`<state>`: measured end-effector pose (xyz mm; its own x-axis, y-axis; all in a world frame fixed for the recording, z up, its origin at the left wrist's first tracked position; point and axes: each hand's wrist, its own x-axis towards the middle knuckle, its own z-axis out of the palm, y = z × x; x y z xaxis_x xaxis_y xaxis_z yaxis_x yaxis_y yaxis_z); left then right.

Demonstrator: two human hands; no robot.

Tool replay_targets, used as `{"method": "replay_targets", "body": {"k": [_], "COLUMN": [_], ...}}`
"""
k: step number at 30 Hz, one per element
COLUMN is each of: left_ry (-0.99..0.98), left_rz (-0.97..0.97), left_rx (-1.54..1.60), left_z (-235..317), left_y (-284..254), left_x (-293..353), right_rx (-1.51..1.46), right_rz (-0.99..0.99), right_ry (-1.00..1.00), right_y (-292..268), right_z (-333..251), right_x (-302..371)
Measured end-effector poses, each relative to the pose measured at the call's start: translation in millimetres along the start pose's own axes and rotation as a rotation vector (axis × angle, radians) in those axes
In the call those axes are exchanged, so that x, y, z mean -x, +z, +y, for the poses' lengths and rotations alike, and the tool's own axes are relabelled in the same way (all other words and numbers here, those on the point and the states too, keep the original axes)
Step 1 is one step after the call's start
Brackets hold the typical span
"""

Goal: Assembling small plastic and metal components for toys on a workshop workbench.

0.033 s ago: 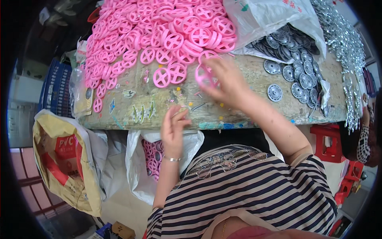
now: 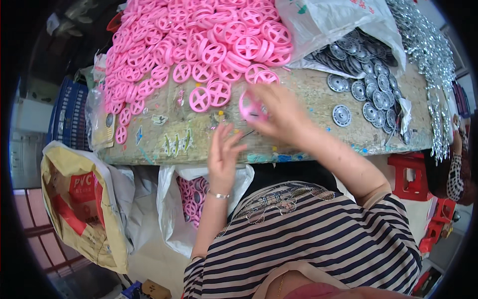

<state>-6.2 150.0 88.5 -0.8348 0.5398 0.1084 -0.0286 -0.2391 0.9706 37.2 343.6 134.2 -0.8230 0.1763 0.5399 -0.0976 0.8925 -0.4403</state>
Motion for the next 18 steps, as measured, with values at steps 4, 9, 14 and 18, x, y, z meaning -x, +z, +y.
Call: {"method": "replay_targets", "body": {"k": [4,9,14,18], "left_ry": [-0.182,-0.340,-0.346,-0.374], "left_rz": [-0.170,-0.135,-0.132,-0.173], "left_rx": [-0.012,0.161,0.243,0.407], "left_z": [-28.8,-20.1,-26.1,-26.4], "left_y": [30.5,35.7,36.0,28.9], "left_x": [-31.8,-33.7,-35.2,-38.5], "right_rx": [-0.147,0.074,0.627,0.696], "right_rz": [-0.161,0.124,0.140,0.049], "right_ry": [0.033,0.353,0.291,0.387], "right_y": [-12.8,-59.1,-90.2,-81.8], "right_z": [-14.5,108.5,201.0,213.9], "right_x": [35.9,47.3,25.9,11.6]}}
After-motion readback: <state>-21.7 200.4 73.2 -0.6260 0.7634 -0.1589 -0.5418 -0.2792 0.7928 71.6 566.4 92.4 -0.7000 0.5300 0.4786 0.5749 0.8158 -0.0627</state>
